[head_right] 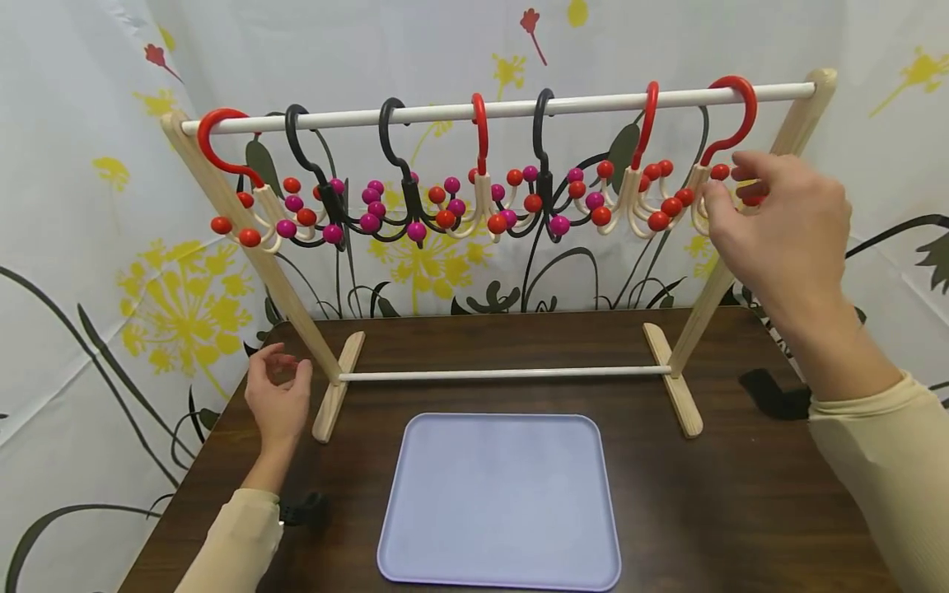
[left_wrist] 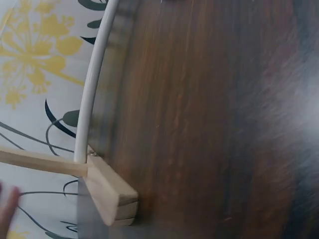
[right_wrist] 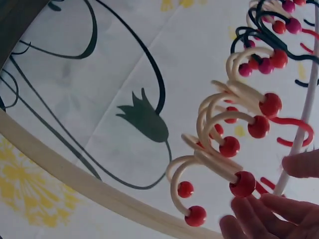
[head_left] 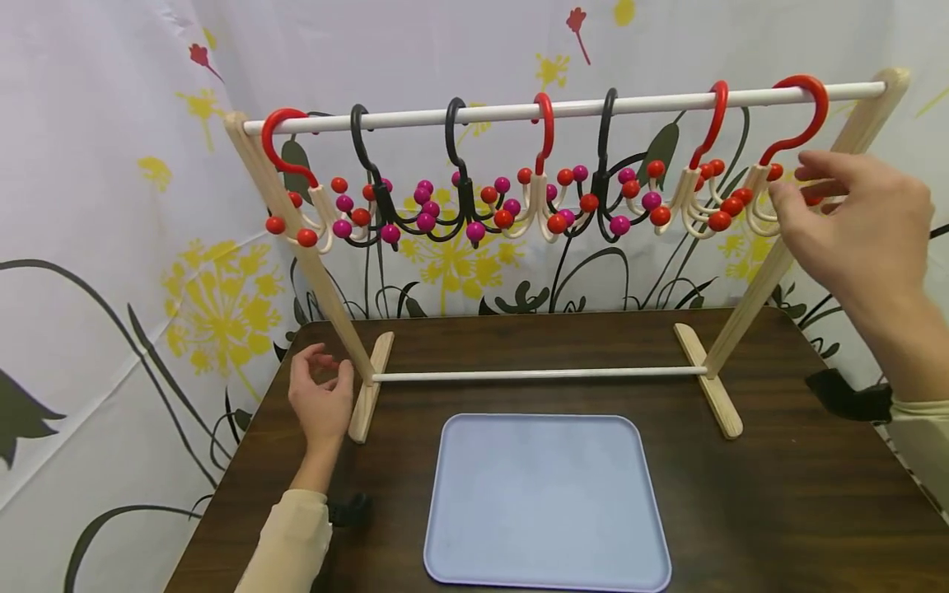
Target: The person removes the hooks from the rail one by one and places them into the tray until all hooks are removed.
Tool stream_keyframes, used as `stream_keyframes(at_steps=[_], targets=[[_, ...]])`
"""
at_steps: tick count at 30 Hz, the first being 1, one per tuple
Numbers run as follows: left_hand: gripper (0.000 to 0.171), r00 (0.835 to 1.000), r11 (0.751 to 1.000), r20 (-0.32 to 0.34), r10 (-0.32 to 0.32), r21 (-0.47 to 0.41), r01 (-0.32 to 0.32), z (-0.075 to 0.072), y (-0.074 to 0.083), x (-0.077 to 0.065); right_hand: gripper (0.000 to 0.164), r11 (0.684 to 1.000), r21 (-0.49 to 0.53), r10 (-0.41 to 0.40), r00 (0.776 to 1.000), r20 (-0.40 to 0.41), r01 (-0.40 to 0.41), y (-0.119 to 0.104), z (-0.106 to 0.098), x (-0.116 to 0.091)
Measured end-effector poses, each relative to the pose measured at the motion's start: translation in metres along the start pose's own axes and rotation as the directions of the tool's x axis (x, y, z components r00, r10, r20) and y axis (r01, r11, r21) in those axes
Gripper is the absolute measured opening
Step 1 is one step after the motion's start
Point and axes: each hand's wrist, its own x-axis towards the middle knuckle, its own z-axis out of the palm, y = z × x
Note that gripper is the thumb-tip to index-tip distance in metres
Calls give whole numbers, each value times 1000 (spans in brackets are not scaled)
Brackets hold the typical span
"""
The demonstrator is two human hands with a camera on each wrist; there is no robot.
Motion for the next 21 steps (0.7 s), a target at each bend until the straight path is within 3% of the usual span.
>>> stream_keyframes(at_steps=[2, 5, 8, 12, 21], targets=[[48, 990, 995, 117, -84, 73, 75, 3, -5, 3, 52, 997, -26, 77, 994, 79, -75, 4, 1, 7], [57, 954, 979, 259, -154, 171, 112, 9, -12, 9, 54, 991, -43, 133, 977, 170, -127, 10, 6, 17], [57, 932, 974, 319, -172, 198, 112, 14, -15, 13, 55, 989, -40, 150, 964, 220, -145, 15, 12, 23], [51, 933, 972, 320, -163, 212, 97, 20, -21, 16, 57, 986, 4, 160, 951, 265, -167, 21, 18, 28], [35, 972, 978, 215, -94, 201, 50, 30, -37, 15, 57, 978, 36, 188, 944, 272, -206, 25, 25, 32]])
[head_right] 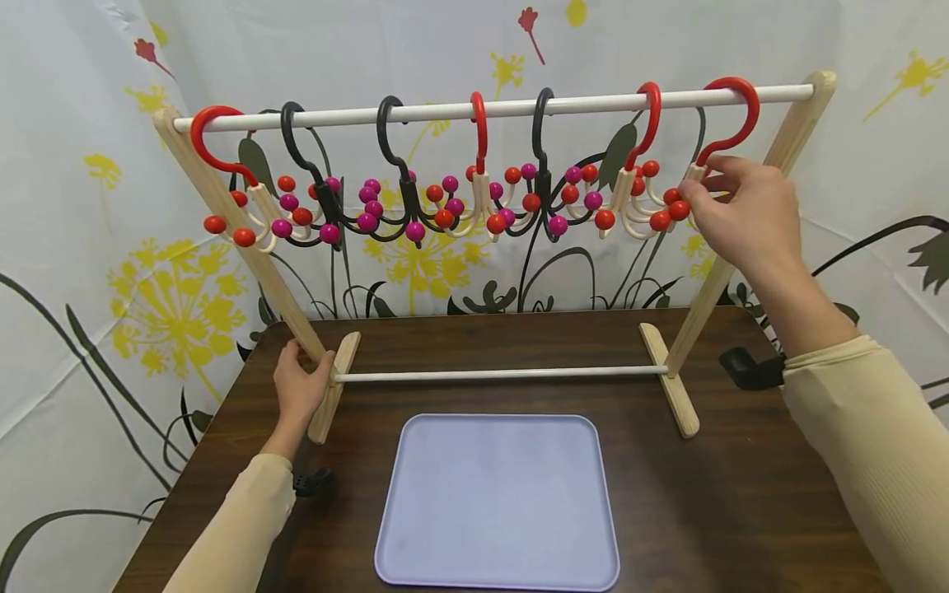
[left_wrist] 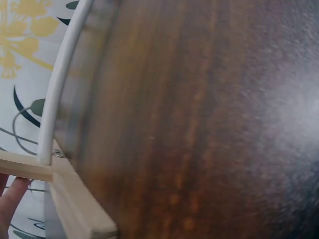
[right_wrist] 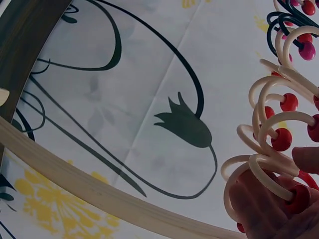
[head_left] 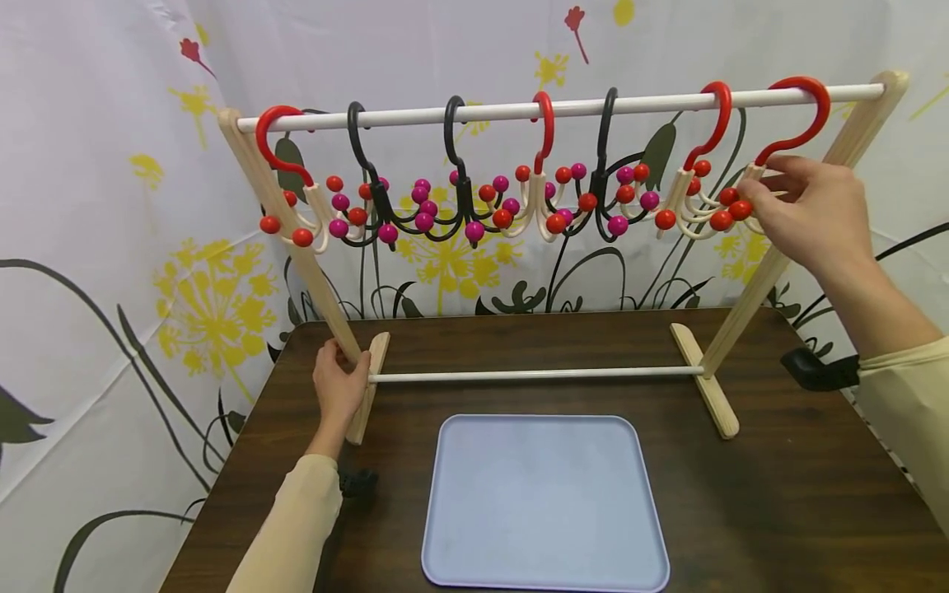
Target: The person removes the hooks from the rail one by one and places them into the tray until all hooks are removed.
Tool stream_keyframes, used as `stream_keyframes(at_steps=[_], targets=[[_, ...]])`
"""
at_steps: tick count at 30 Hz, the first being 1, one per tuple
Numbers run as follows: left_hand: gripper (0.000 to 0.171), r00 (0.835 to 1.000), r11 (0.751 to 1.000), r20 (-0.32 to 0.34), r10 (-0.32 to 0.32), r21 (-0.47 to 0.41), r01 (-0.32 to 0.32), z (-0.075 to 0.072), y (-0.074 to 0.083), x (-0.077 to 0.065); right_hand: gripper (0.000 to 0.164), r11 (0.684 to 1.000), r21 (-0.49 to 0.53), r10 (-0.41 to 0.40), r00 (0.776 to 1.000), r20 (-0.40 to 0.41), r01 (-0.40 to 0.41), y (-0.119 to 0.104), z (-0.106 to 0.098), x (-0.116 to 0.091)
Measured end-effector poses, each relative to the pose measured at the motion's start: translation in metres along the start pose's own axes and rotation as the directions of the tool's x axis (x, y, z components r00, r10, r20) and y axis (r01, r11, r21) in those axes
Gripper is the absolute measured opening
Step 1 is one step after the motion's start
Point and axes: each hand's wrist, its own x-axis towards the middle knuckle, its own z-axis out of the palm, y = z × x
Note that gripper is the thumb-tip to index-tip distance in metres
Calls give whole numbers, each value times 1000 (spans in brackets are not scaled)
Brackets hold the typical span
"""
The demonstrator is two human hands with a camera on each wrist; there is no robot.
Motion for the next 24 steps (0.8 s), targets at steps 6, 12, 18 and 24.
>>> stream_keyframes(at_steps=[6, 12, 18, 24], targets=[[31, 997, 1000, -67, -29, -12, 29, 5, -5, -3, 55, 1000, -13, -26, 1000, -13, 26, 0, -3, 2], [29, 995, 999, -101, -22, -31, 19, 8, -8, -4, 52, 1000, -13, -23, 997, -71, 22, -2, -6, 3], [26, 992, 999, -128, -11, -35, 7, 9, -7, -3, 50, 998, -57, -8, 989, -146, -1, -8, -12, 3], [24, 992, 1000, -121, -18, -24, 15, 10, -7, -4, 50, 1000, 16, 27, 983, -179, -25, -10, -20, -4]])
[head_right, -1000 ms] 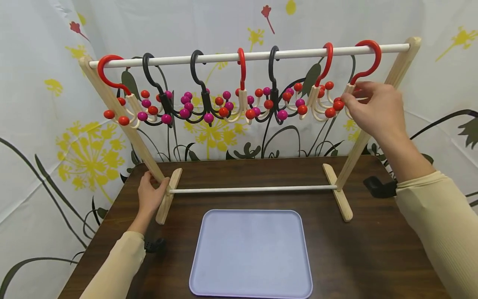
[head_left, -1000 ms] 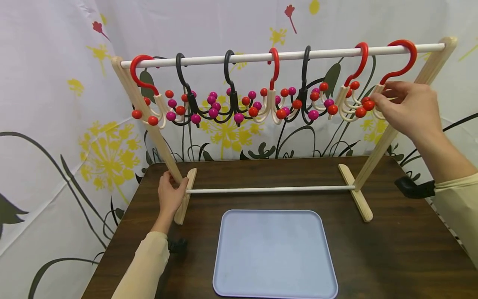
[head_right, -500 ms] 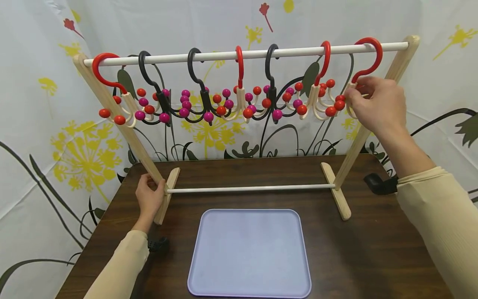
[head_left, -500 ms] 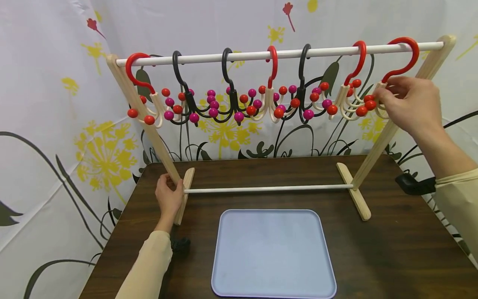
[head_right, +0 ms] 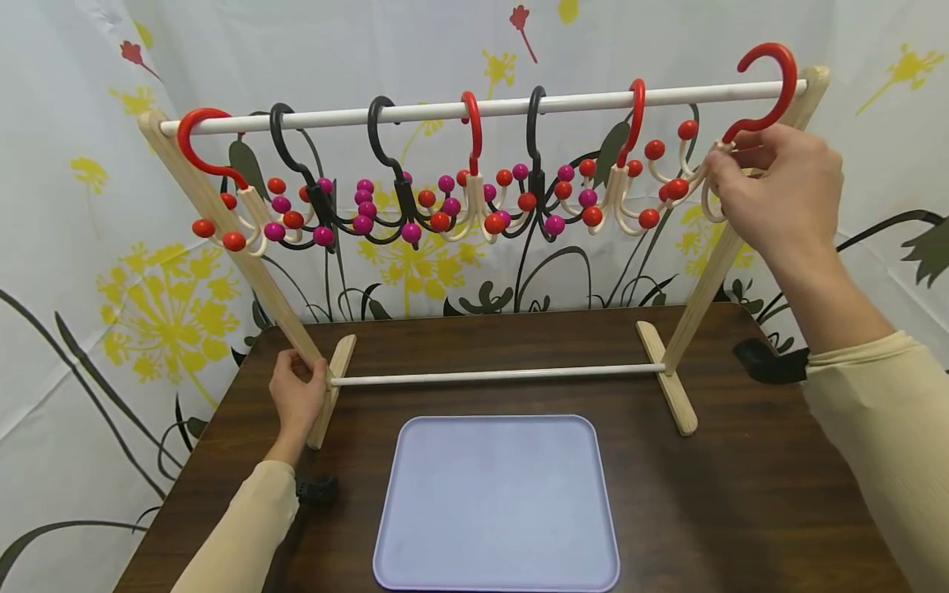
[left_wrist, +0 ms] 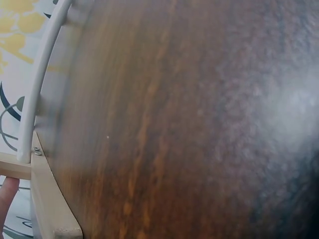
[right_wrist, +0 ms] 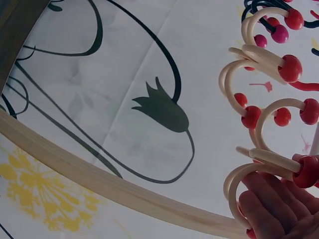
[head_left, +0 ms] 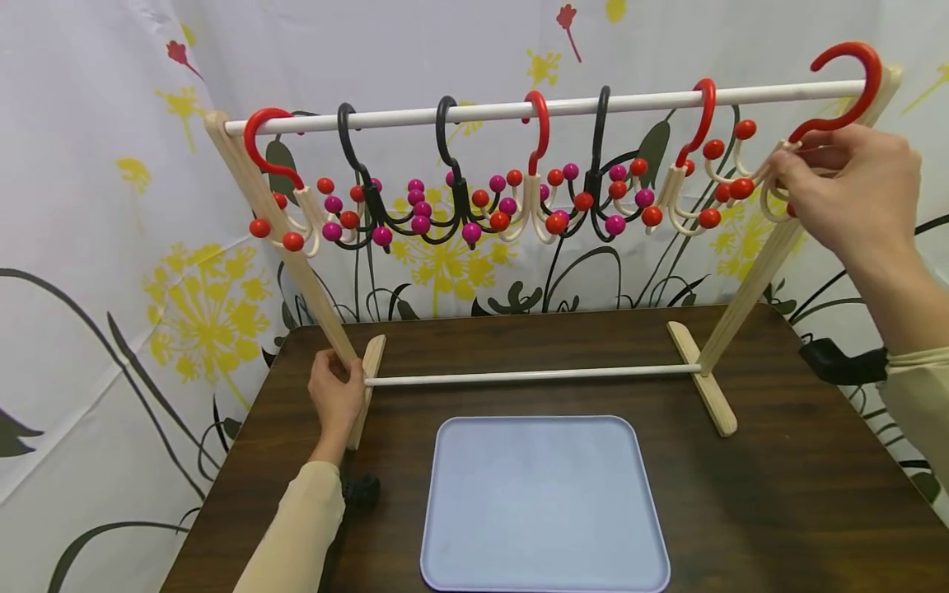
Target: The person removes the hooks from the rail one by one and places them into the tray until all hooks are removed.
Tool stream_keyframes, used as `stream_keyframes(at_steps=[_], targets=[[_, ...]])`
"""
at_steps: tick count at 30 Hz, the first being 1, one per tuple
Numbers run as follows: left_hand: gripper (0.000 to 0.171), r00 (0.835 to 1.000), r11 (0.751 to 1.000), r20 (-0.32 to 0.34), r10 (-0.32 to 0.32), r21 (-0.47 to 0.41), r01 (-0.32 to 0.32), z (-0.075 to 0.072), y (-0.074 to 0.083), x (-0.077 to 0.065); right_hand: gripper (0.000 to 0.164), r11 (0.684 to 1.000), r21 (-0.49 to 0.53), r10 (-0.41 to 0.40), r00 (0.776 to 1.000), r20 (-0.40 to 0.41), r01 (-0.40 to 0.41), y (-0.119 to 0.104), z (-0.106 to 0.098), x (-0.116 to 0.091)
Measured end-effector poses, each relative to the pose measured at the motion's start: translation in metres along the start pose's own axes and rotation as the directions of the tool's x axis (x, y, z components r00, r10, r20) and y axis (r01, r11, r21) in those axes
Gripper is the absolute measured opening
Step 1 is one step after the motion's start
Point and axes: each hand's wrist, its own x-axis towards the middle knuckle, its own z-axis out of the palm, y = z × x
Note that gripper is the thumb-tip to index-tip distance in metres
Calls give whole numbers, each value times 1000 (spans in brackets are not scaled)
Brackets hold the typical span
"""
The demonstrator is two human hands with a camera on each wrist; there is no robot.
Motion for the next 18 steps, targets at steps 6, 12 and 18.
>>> stream_keyframes(at_steps=[6, 12, 18], targets=[[24, 1000, 1000, -8, -1, 13, 1, 2, -1, 0, 47, 999, 41, 10, 999, -51, -8, 2, -7, -8], [23, 1000, 1000, -1, 19, 15, -19, 3, 0, 1, 47, 994, 97, 57, 998, -16, -55, 7, -18, -20], [23, 1000, 999, 3, 17, 29, -17, 2, 1, -1, 43, 982, 178, 73, 996, -60, -61, 21, -19, -41]])
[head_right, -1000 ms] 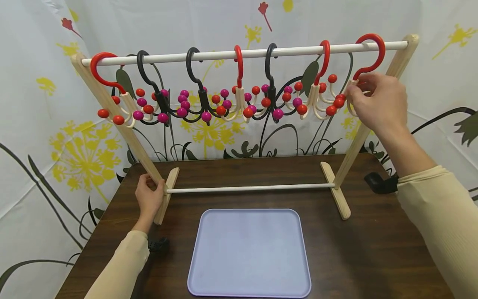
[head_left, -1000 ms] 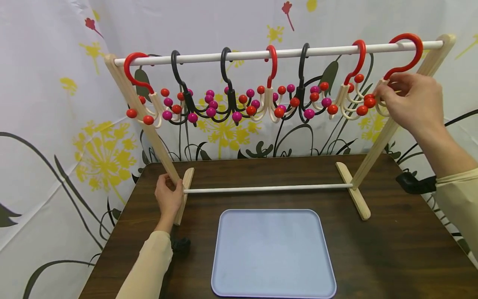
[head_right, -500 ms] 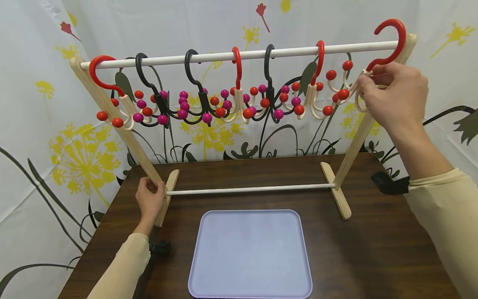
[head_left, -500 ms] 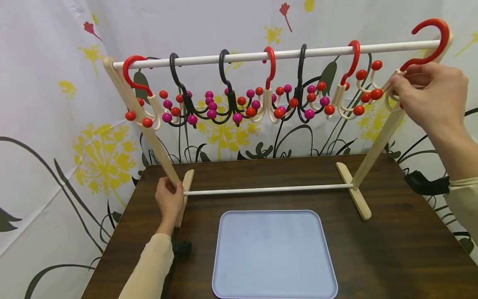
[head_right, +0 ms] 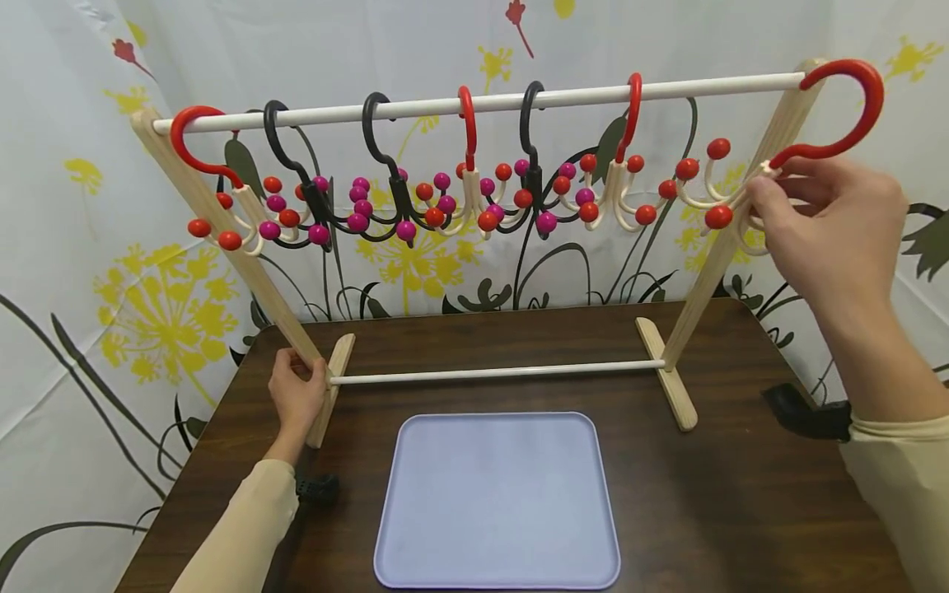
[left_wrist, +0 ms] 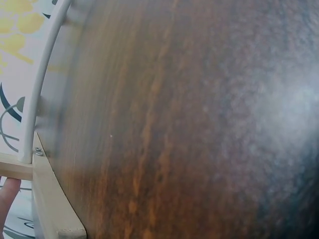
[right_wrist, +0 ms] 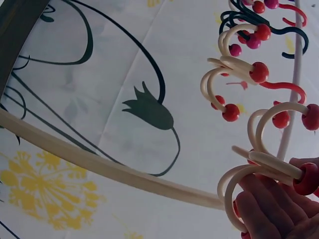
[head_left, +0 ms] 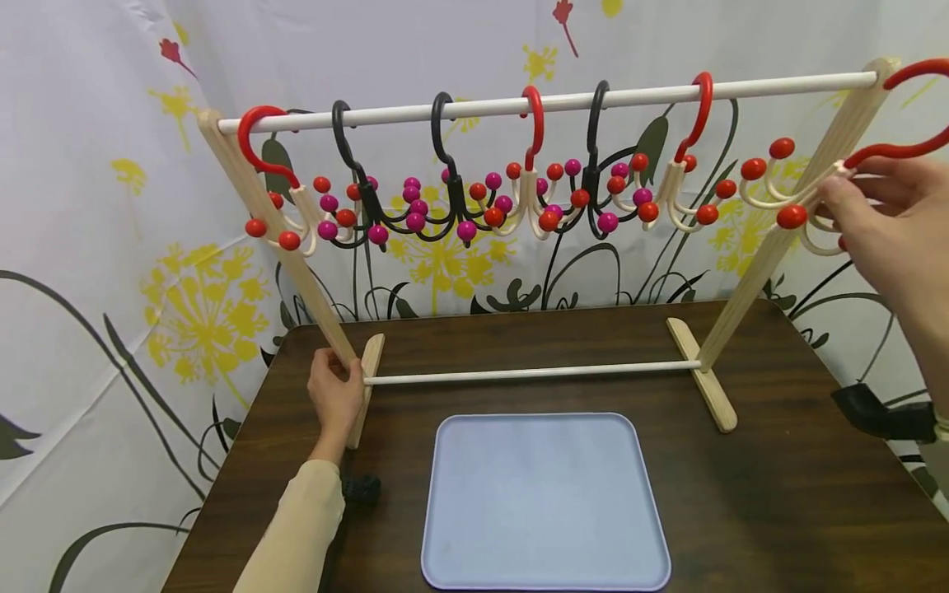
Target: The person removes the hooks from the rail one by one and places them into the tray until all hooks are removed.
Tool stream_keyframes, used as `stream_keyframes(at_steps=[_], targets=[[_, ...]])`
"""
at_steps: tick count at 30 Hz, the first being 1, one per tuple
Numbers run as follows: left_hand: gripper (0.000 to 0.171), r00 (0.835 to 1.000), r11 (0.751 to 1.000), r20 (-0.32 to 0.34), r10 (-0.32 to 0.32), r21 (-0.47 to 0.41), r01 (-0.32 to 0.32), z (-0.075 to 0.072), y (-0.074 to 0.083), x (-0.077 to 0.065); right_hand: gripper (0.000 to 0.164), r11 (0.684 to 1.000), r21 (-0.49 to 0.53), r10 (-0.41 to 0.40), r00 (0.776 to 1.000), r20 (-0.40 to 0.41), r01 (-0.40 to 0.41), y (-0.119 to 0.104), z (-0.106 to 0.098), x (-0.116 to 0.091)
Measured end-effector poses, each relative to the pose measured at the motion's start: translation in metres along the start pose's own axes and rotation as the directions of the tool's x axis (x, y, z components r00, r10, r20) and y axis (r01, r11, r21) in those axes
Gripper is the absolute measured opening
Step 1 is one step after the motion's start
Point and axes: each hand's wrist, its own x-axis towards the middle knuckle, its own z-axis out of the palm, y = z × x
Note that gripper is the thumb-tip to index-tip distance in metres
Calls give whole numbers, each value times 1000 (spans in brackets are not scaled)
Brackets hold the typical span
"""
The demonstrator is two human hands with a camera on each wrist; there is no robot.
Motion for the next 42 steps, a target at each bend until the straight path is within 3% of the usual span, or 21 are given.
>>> stream_keyframes(at_steps=[2, 5, 9, 16, 24, 32, 42], targets=[[23, 1000, 1000, 0, -8, 5, 8, 0, 0, -1, 38, 1000, 27, -1, 1000, -25, 2, 9, -1, -10], [23, 1000, 1000, -1, -21, 15, 21, -1, 1, -1, 38, 999, -29, 33, 999, -20, -34, 24, 1, -32], [24, 1000, 999, 9, -22, 37, 21, -2, 2, -1, 42, 996, -68, 52, 998, 36, -50, 47, 15, -66], [25, 999, 999, 27, -27, 42, 26, 0, 1, -2, 31, 998, -28, -47, 984, 169, 52, 82, 68, -129], [26, 999, 998, 31, -43, 57, 41, 2, -1, -1, 19, 992, 19, -121, 937, 328, 121, 108, 127, -188], [27, 998, 997, 36, -45, 59, 43, 3, 2, -1, 20, 988, 8, -145, 911, 387, 154, 126, 154, -212], [27, 998, 996, 39, -52, 70, 49, 3, 0, -1, 21, 980, -30, -169, 896, 411, 199, 127, 164, -217]])
